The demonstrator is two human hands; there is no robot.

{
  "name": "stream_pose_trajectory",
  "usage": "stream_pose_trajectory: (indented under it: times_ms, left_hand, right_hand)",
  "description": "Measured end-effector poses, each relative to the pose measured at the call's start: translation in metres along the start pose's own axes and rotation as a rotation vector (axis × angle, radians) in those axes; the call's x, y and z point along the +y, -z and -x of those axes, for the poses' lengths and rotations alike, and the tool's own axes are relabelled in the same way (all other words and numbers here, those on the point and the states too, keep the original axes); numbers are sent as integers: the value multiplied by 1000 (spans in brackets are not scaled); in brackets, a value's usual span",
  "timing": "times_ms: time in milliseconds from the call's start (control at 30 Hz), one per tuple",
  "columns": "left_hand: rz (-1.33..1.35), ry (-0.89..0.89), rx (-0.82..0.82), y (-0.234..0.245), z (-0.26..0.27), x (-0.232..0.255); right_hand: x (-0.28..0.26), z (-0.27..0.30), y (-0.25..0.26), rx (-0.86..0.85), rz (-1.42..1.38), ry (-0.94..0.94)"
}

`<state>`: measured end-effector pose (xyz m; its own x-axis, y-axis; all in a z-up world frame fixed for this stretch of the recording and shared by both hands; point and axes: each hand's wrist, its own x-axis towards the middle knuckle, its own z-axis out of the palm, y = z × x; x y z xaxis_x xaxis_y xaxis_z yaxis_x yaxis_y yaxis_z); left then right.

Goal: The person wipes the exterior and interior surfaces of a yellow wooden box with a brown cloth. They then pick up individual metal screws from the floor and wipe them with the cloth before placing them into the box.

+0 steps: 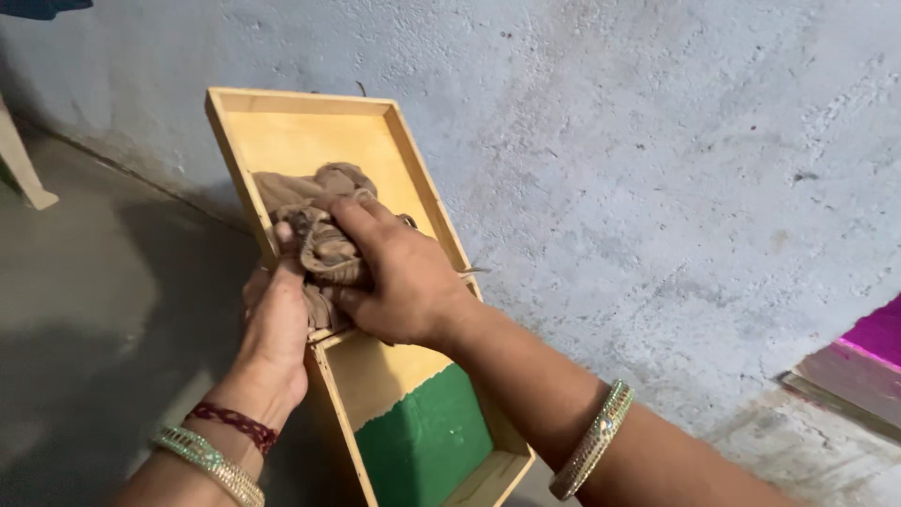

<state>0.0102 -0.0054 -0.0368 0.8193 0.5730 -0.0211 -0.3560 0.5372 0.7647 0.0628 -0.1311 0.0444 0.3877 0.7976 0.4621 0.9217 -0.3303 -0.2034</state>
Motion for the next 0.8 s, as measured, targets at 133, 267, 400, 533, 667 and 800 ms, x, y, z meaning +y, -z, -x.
stream_pose_trajectory:
  times_ms: [133, 267, 400, 533, 667, 800]
  left_hand:
    - [-162, -101, 48, -6, 3, 0]
    - [-165, -180, -33, -7, 0, -10]
    - [-174, -217, -108, -3, -3, -25]
    - [-248, -235, -154, -1, -4, -29]
    - [-273, -212, -169, -2, 1, -21]
    - [-355, -238, -130, -3, 4, -18]
  right_hand:
    - [22, -10, 9, 77, -8, 68]
    - [47, -49, 32, 249, 124, -324]
    - [42, -72, 36, 250, 136, -421]
    - [21, -82, 21, 142, 89, -243]
    - [13, -81, 15, 90, 37, -53]
    - [24, -84, 32, 103, 147, -183]
